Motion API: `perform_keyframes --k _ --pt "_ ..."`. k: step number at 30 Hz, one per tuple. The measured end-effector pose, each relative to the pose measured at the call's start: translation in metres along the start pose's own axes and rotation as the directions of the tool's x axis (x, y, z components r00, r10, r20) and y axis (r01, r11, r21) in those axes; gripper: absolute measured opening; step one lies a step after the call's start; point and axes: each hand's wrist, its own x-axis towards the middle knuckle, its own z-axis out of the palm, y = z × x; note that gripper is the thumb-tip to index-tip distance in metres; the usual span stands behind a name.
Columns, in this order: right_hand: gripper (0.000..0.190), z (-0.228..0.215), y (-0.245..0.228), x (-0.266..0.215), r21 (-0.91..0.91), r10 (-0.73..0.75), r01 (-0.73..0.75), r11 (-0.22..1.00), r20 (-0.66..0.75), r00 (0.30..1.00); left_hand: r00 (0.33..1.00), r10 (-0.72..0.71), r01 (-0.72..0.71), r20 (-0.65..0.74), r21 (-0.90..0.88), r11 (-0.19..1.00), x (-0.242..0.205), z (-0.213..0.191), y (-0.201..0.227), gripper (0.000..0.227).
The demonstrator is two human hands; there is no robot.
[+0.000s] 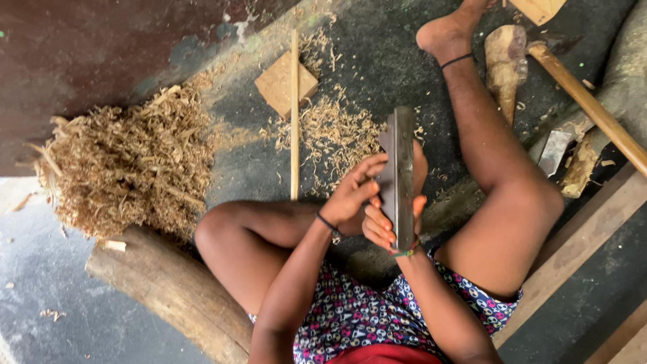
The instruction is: The person sits on the floor and uses a hand plane to smooth and shape a small rectangular piece of wood. They repeatedly pull the plane along the wood, generating wood shavings, and occasionally pause to inspect the tool and the workpiece.
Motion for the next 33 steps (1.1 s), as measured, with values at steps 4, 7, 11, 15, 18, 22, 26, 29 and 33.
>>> perform_keyframes --k 4,7,11,15,18,22,26,29,33 --pt "0.077 0.017 0.007 0.009 0.073 0.021 -0.028 0.997 0.093 0.995 0.996 0.065 -0.065 0.053 -0.001 0.998 -0.006 0.012 0.013 0.078" --pt "0.078 0.02 0.012 0.011 0.109 0.032 -0.046 0.993 0.125 0.992 0.961 0.248 -0.266 0.119 0.178 0.947 -0.003 0.012 0.014 0.077" --pt "0.077 0.017 0.014 0.006 0.107 0.077 -0.088 0.99 0.098 0.992 0.919 0.39 -0.367 0.066 0.509 0.779 0.002 0.002 0.01 0.036" --pt "0.075 0.019 0.017 0.007 0.067 0.13 -0.131 0.989 0.021 0.991 0.835 0.55 -0.37 -0.022 0.717 0.59 -0.004 -0.006 0.022 0.035" --pt "0.075 0.022 0.014 0.009 0.023 0.142 -0.142 0.99 0.004 0.99 0.765 0.63 -0.267 -0.132 0.825 0.498 -0.01 -0.013 0.036 0.041" --pt "0.075 0.022 0.011 0.008 -0.017 0.117 -0.117 0.993 0.008 0.993 0.839 0.502 -0.306 -0.212 0.58 0.755 -0.007 -0.009 0.043 0.052" --pt "0.079 0.015 0.01 0.004 -0.024 0.125 -0.125 0.992 -0.002 0.992 0.926 0.377 -0.36 0.034 0.384 0.85 -0.003 0.008 0.024 0.054" --pt "0.079 0.011 0.009 0.002 -0.039 0.105 -0.105 0.994 0.007 0.994 0.922 0.373 -0.387 0.106 0.272 0.881 0.0 -0.002 0.004 0.056" --pt "0.081 0.009 0.007 0.002 -0.055 0.1 -0.098 0.994 0.032 0.994 0.943 0.317 -0.332 0.101 0.213 0.919 0.0 -0.004 -0.012 0.047"
